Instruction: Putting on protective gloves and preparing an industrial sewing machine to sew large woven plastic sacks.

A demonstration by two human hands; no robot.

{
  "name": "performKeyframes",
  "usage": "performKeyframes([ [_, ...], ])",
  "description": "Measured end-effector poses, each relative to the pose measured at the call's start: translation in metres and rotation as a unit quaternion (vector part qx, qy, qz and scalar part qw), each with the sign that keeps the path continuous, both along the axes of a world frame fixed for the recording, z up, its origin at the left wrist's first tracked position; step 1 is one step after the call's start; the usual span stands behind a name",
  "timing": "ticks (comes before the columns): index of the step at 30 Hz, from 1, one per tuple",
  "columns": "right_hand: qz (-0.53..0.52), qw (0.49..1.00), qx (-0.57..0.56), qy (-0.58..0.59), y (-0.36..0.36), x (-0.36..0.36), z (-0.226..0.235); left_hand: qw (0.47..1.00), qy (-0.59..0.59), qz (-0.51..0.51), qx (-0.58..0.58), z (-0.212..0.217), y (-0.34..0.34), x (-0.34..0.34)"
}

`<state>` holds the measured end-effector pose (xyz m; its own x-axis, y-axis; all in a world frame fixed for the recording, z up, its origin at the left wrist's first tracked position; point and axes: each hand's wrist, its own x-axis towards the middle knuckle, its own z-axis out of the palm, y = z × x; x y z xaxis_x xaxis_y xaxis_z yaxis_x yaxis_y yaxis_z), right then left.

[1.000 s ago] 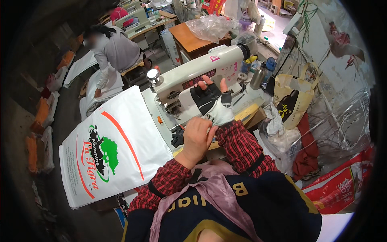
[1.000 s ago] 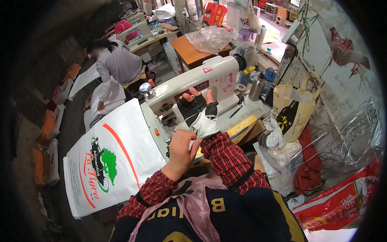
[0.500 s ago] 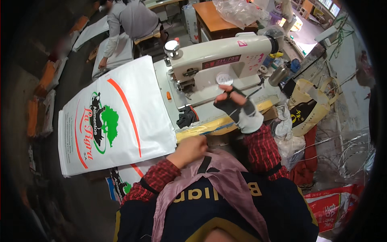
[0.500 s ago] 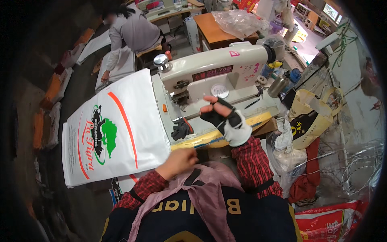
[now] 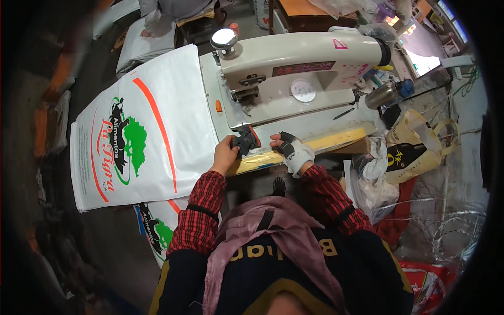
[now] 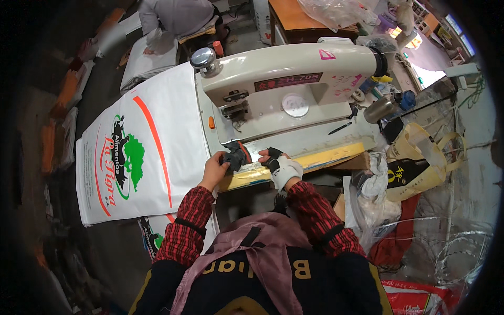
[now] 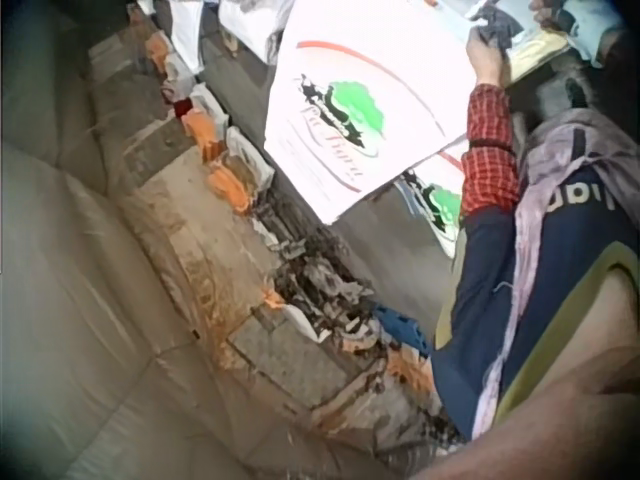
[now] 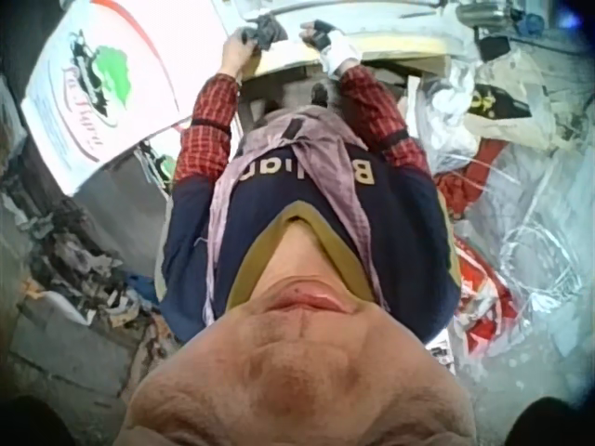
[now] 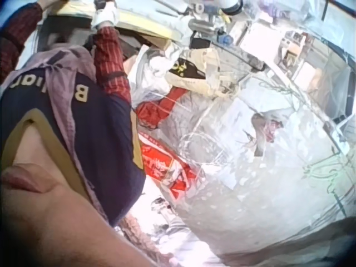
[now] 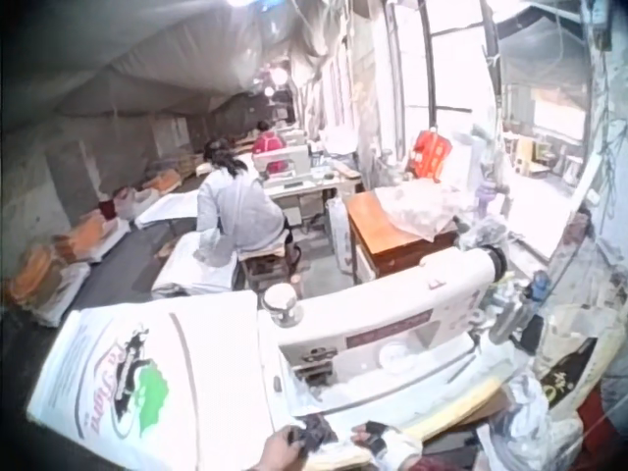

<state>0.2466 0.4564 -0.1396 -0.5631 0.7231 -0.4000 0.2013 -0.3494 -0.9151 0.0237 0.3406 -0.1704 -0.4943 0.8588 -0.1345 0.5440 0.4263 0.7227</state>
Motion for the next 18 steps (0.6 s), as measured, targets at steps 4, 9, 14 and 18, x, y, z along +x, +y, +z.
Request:
performKeyframes([
  [4, 0.053, 0.996, -0.009, -0.077, 0.011, -0.01, 0.0, 0.94, -0.337, 0.044, 0.001, 0.014, -0.006, 0.005],
  [9, 0.202, 0.979, 0.017, 0.018, 0.002, -0.029, 0.006, 0.883, -0.467, 0.049, 0.027, 0.061, -0.031, 0.006],
  [14, 0.363, 0.81, 0.451, -0.095, -0.004, -0.038, 0.078, 0.894, -0.434, 0.063, 0.088, 0.086, -0.039, 0.005],
  [18, 0.245, 0.937, 0.189, -0.164, -0.011, -0.051, 0.134, 0.963, -0.158, 0.18, 0.123, 0.109, -0.044, 0.006],
])
